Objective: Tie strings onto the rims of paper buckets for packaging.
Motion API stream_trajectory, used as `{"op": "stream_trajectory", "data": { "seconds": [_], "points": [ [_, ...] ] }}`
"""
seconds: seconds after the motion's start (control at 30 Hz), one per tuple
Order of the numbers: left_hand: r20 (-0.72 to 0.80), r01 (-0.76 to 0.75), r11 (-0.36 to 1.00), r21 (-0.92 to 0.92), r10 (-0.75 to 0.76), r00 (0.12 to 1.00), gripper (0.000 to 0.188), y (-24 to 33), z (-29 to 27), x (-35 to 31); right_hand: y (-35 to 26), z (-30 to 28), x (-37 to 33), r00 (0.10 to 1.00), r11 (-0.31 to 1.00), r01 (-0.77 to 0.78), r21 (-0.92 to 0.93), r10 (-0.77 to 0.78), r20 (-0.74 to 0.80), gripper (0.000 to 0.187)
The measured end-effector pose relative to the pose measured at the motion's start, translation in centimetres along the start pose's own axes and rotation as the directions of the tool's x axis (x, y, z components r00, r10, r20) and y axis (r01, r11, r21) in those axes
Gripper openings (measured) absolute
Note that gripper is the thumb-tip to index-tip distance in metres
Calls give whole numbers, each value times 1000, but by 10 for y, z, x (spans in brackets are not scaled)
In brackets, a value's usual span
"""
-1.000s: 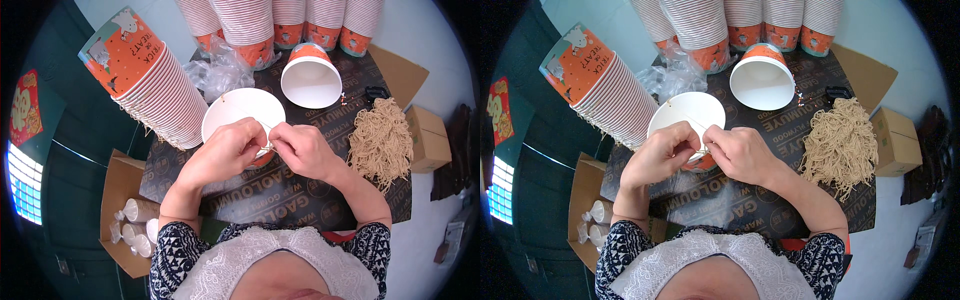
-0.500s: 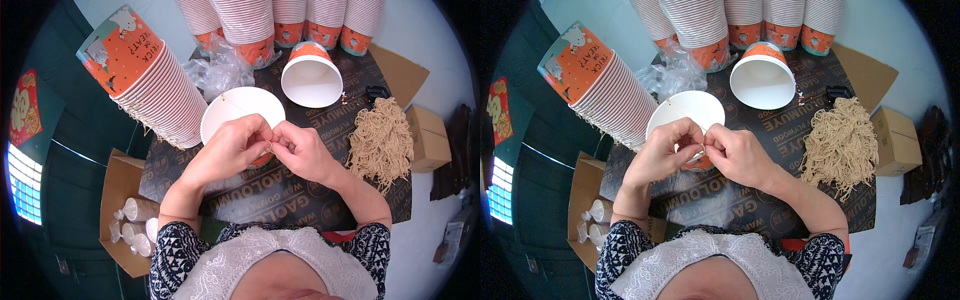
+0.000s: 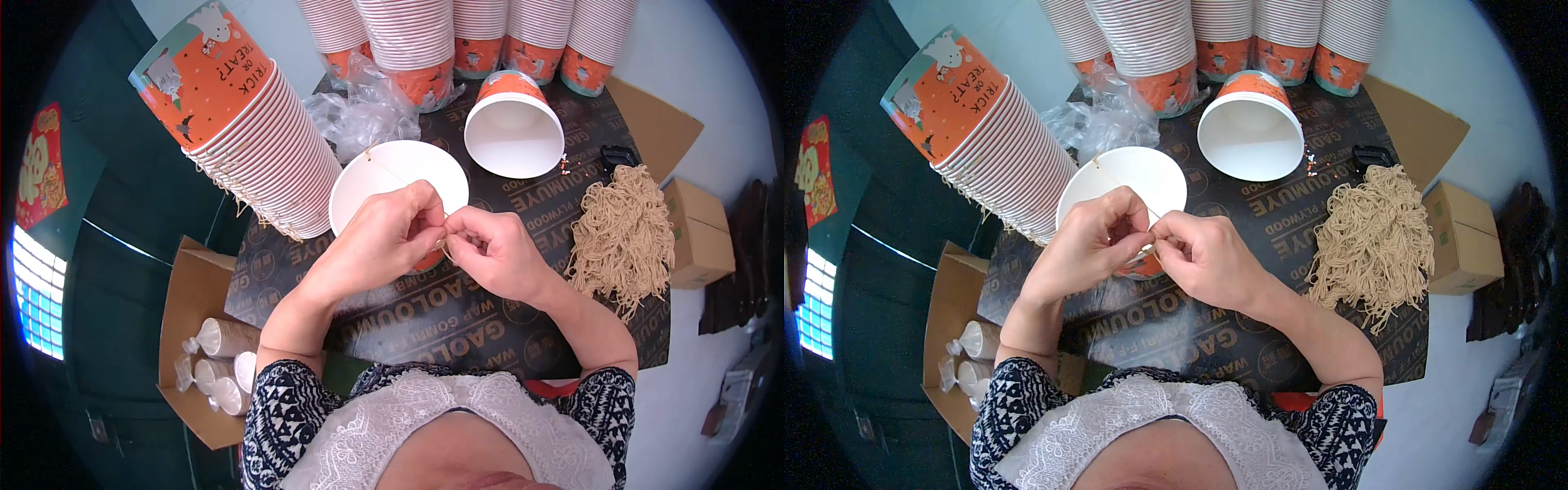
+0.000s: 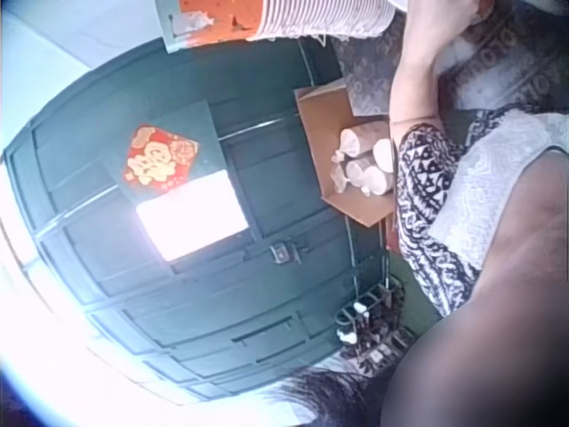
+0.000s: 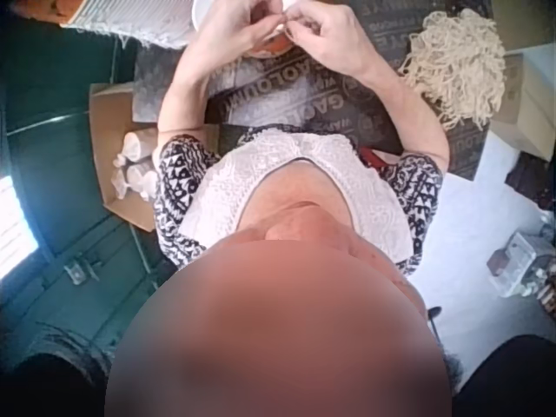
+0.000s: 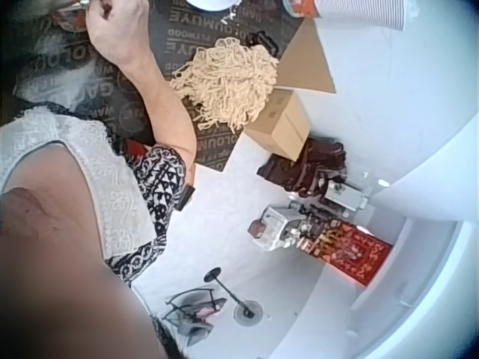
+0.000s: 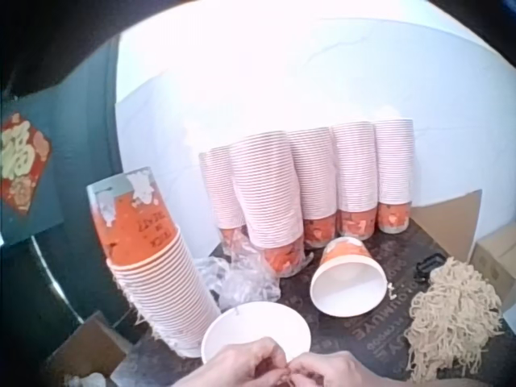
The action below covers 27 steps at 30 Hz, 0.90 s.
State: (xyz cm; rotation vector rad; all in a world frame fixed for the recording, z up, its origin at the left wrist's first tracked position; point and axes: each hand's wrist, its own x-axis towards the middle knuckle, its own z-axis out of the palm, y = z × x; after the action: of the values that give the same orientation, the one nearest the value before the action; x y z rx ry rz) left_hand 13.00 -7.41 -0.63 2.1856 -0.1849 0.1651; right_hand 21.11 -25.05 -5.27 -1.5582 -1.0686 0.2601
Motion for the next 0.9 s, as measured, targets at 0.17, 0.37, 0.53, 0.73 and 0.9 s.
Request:
{"op": "stream_trajectory", "data": {
  "seconds": [0.17,0.37,0.53,0.73,0.9],
  "points": [
    [23,-84,995,50,83,996,12,-1,-2,0,6,0,1,998,996,-55,74,54,7,6],
    [83,-233,962,144,223,971,16,-3,-6,2,7,-3,2,993,984,-109,143,103,51,7],
    [127,-274,943,191,253,959,19,-4,-8,3,6,-5,3,990,968,-132,215,120,72,9],
    [154,-327,914,241,297,942,20,-6,-9,4,10,-6,3,988,967,-127,223,104,113,11],
    [190,-395,893,213,359,914,18,-10,-12,8,13,-8,4,984,957,-145,251,112,142,11]
  ]
}}
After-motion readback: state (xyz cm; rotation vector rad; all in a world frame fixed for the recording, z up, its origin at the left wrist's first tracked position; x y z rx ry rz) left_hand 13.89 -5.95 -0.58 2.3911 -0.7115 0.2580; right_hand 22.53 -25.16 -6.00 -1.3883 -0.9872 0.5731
